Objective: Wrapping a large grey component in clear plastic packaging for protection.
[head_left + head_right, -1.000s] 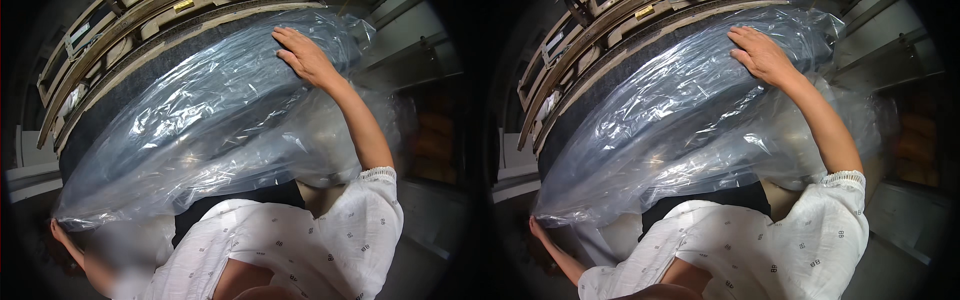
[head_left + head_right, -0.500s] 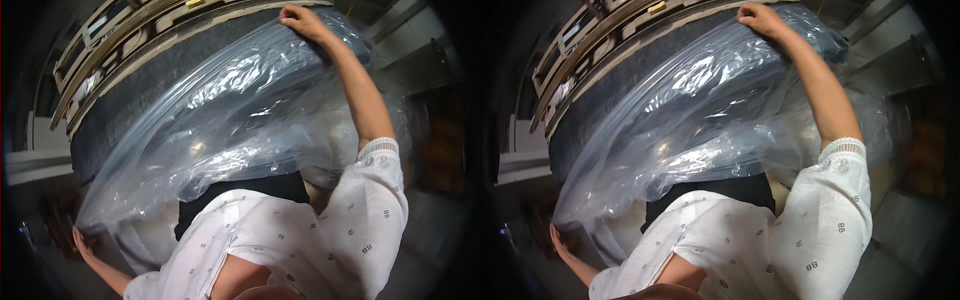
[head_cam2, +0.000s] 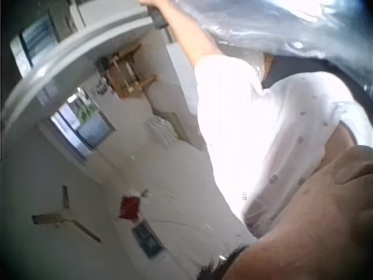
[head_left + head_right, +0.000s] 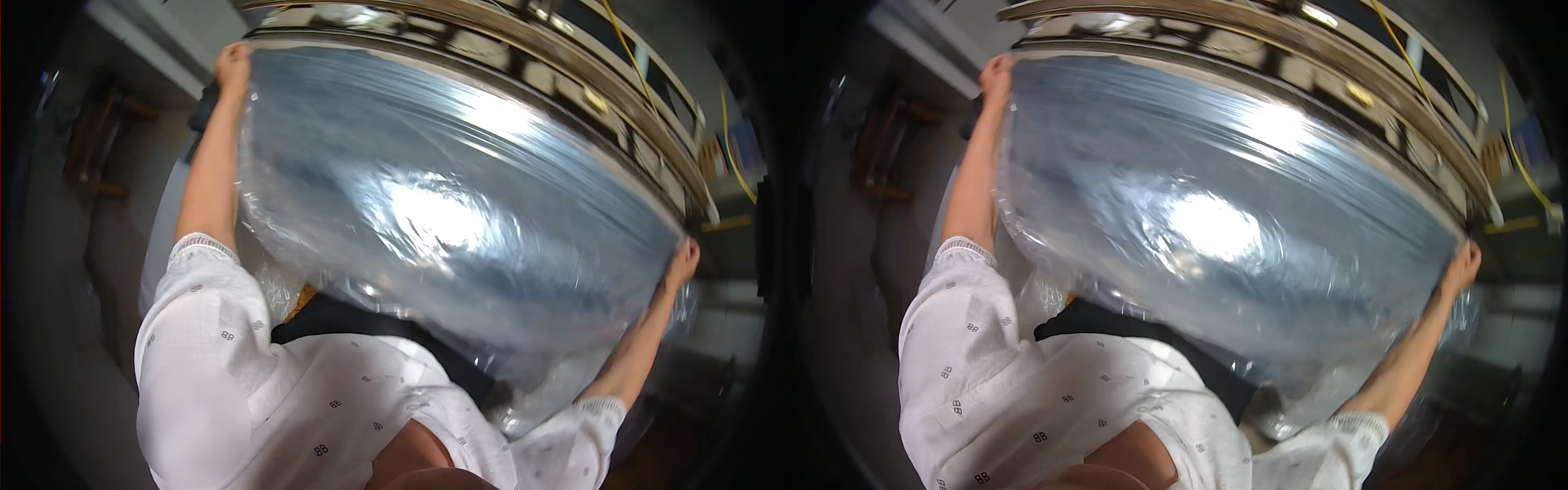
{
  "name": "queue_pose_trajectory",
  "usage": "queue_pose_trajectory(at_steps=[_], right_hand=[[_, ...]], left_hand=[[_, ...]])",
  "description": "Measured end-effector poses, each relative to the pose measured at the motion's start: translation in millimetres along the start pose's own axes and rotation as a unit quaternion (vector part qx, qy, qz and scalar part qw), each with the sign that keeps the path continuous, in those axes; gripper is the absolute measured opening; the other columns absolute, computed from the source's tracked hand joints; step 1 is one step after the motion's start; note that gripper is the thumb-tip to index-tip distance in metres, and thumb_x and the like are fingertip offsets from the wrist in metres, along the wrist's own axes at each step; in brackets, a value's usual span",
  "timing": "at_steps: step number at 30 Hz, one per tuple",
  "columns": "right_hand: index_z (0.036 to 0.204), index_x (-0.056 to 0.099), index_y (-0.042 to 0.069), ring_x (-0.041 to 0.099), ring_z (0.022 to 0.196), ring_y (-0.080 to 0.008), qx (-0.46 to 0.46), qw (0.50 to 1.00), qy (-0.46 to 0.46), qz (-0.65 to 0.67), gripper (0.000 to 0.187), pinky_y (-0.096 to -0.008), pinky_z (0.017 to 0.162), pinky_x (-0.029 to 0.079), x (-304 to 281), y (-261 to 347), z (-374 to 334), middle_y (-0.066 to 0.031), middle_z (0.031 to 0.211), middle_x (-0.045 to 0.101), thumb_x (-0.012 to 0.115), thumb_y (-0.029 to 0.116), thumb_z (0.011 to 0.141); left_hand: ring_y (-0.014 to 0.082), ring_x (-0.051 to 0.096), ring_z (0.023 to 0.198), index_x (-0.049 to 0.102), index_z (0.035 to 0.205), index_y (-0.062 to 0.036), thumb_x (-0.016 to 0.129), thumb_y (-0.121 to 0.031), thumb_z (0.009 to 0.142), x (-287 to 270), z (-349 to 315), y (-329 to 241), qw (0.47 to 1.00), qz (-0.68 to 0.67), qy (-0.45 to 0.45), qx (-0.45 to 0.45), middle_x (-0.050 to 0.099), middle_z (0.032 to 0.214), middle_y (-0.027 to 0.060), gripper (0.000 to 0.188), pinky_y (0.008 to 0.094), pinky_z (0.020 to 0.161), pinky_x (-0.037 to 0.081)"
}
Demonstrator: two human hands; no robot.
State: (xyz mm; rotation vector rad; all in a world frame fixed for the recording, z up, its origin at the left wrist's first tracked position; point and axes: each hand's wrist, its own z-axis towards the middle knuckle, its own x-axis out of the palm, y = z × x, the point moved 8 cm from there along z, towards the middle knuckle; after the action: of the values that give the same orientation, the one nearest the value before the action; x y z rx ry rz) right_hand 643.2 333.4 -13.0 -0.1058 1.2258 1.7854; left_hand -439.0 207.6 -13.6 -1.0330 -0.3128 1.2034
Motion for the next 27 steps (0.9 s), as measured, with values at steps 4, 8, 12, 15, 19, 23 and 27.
queue_pose_trajectory(at_steps=[4,8,12,15,19,23,27], right_hand=[[0.1,0.058,-0.001,0.051,0.086,-0.0128,-0.059,0.996,0.033,0.056,0.027,-0.0247,0.08,0.041,3,7,14,-0.0048,0.092,0.058,0.059,0.023,0.088],[0.101,0.058,-0.001,0.052,0.085,-0.0134,-0.035,0.997,0.038,0.055,0.028,-0.0252,0.081,0.042,15,-18,43,-0.0049,0.093,0.059,0.06,0.023,0.088],[0.1,0.06,-0.001,0.054,0.084,-0.0135,-0.066,0.996,0.043,-0.036,0.032,-0.0256,0.08,0.042,13,-22,64,-0.0057,0.093,0.061,0.061,0.027,0.086],[0.097,0.062,-0.001,0.054,0.082,-0.0134,-0.063,0.997,0.029,-0.017,0.032,-0.026,0.078,0.043,15,-14,62,-0.0057,0.089,0.062,0.062,0.029,0.085],[0.094,0.062,-0.002,0.054,0.081,-0.0124,-0.027,0.999,0.015,-0.019,0.031,-0.0259,0.076,0.043,23,2,56,-0.0057,0.088,0.062,0.063,0.028,0.083],[0.082,0.057,-0.003,0.054,0.081,-0.028,-0.046,0.977,-0.064,-0.197,0.045,-0.0372,0.079,0.043,-5,25,50,-0.0154,0.086,0.058,0.068,0.039,0.071],[0.089,0.057,-0.004,0.05,0.095,-0.0351,0.004,0.972,-0.105,-0.209,0.054,-0.042,0.086,0.039,-15,14,49,-0.022,0.097,0.056,0.065,0.046,0.072]], left_hand=[[0.0147,0.061,0.082,0.062,0.1,0.0004,0.06,-0.02,0.083,5,0,-25,0.997,-0.076,0.02,-0.002,0.065,0.088,0.0068,0.027,0.0247,0.075,0.046],[0.0126,0.06,0.079,0.063,0.098,-0.0005,0.061,-0.02,0.082,36,14,-25,0.99,-0.118,0.075,-0.033,0.066,0.084,0.0054,0.025,0.0234,0.074,0.045],[0.0094,0.056,0.074,0.065,0.093,-0.0033,0.062,-0.021,0.079,44,21,-31,0.995,-0.028,0.093,-0.032,0.064,0.079,0.0009,0.023,0.023,0.069,0.043],[0.0111,0.057,0.079,0.065,0.098,-0.0029,0.063,-0.024,0.079,39,15,-49,0.996,0.015,0.073,-0.044,0.064,0.084,0.0026,0.029,0.0241,0.073,0.043],[0.0104,0.054,0.072,0.066,0.085,-0.0028,0.067,-0.028,0.076,23,42,-11,0.995,-0.012,0.089,-0.04,0.062,0.076,0.0014,0.027,0.0239,0.067,0.043],[0.0093,0.05,0.062,0.062,0.07,-0.0054,0.068,-0.028,0.074,33,47,5,0.985,-0.04,0.133,-0.1,0.057,0.067,-0.0006,0.024,0.0239,0.059,0.04],[0.0114,0.054,0.068,0.065,0.083,-0.0021,0.061,-0.026,0.084,34,52,33,0.985,-0.055,0.101,-0.131,0.061,0.076,0.002,0.024,0.0236,0.065,0.043]])
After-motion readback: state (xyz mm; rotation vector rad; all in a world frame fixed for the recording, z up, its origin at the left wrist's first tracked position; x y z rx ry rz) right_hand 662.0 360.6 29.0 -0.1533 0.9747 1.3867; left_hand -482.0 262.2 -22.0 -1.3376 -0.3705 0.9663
